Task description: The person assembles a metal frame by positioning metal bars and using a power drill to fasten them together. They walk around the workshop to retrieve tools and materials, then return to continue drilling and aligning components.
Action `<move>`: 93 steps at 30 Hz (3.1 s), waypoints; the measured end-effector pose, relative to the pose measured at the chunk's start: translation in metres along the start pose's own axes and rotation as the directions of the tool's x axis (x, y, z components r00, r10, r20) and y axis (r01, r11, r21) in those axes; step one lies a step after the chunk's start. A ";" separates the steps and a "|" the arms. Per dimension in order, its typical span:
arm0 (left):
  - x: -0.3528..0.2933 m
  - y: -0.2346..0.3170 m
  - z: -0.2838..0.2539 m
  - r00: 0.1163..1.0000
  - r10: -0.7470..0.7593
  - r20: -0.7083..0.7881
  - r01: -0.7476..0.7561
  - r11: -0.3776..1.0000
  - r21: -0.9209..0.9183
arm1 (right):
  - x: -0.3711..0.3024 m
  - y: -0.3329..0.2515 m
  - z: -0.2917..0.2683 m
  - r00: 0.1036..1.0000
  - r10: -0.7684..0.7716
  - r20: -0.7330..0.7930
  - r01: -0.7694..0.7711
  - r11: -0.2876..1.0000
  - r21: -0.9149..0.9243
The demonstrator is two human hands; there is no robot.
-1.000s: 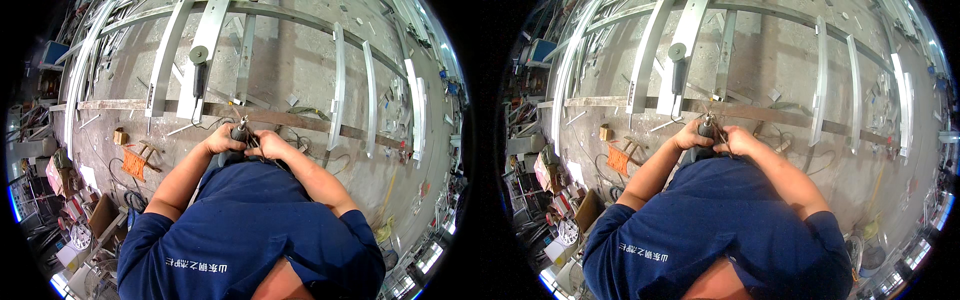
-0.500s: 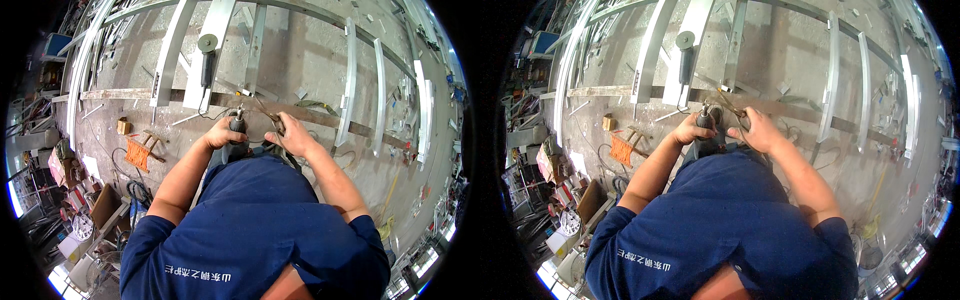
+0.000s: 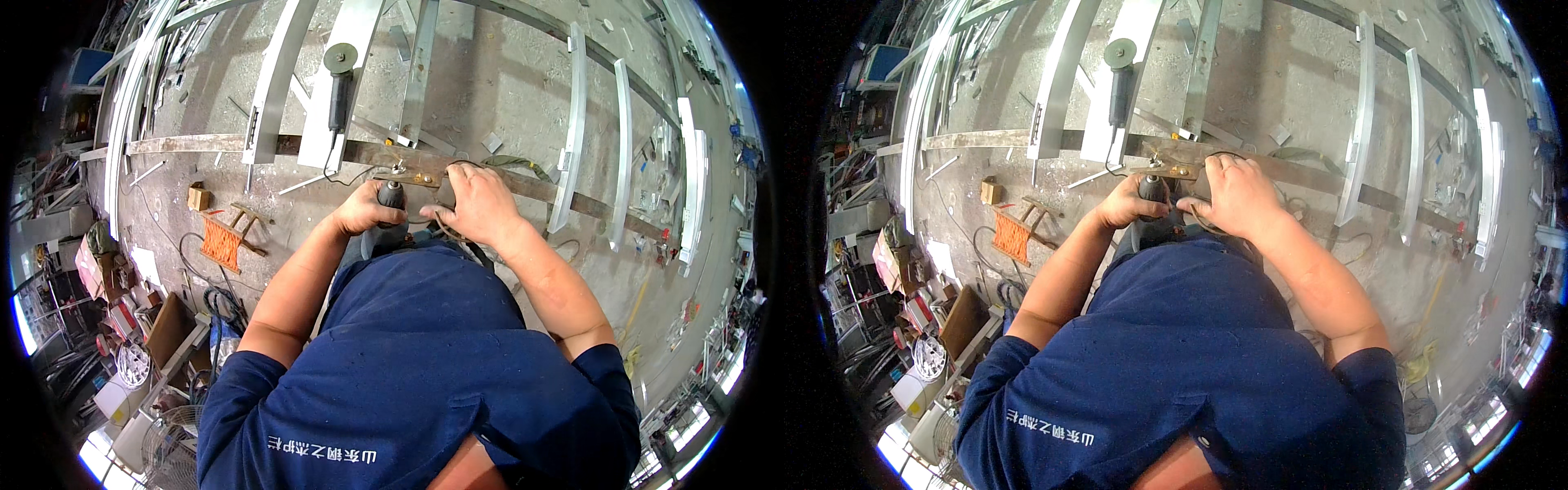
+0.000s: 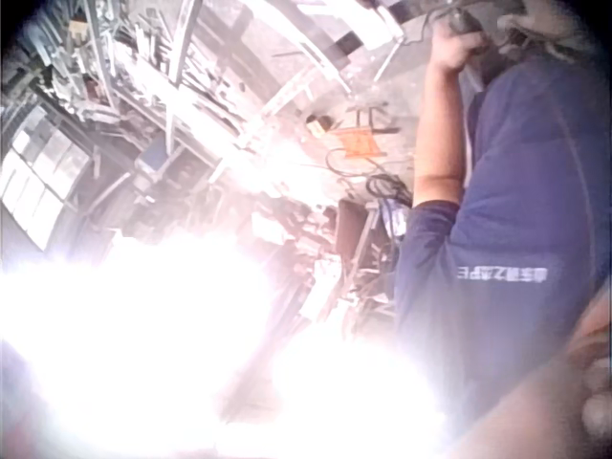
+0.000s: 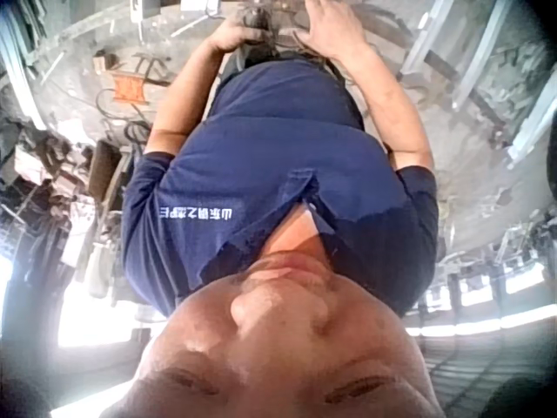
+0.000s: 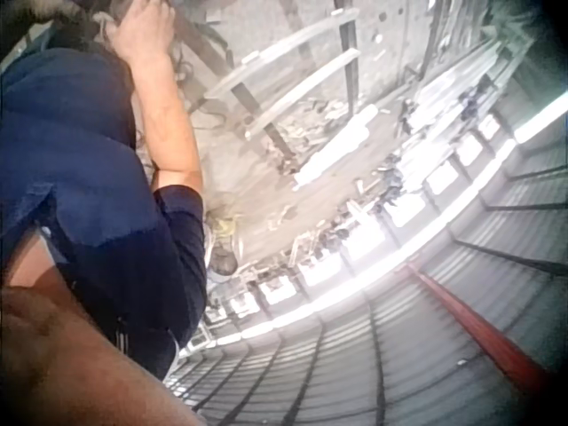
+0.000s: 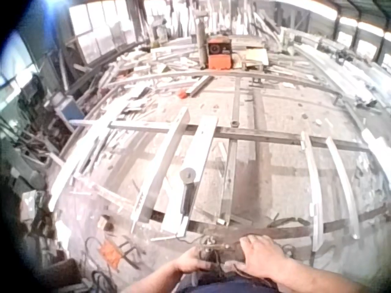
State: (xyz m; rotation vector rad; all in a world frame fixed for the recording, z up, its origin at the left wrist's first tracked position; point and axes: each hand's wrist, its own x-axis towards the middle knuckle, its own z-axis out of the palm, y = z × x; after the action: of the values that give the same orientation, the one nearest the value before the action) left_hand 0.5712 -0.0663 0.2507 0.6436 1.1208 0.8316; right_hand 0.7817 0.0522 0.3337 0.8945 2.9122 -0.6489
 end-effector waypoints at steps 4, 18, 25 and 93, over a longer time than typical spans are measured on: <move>-0.001 0.001 0.003 1.000 -0.002 -0.028 0.002 1.000 0.020 | 0.002 0.000 0.001 0.998 -0.025 0.056 0.030 0.995 -0.091; 0.000 0.006 0.008 1.000 0.011 -0.005 -0.011 0.994 0.112 | 0.004 0.012 -0.020 0.919 0.087 0.385 -0.228 0.914 0.336; -0.002 -0.008 0.004 0.990 0.051 0.129 -0.041 0.996 -0.079 | -0.010 0.016 -0.009 0.944 0.107 0.313 -0.190 0.950 0.247; 0.000 -0.025 0.016 1.000 0.030 0.009 -0.028 0.982 -0.184 | -0.017 -0.002 -0.009 0.860 0.284 0.423 -0.390 0.901 0.188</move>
State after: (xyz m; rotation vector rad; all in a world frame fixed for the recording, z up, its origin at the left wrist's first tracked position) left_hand 0.5924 -0.0804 0.2354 0.5108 1.0119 0.9435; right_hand 0.7957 0.0450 0.3455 1.1217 2.2749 -1.0626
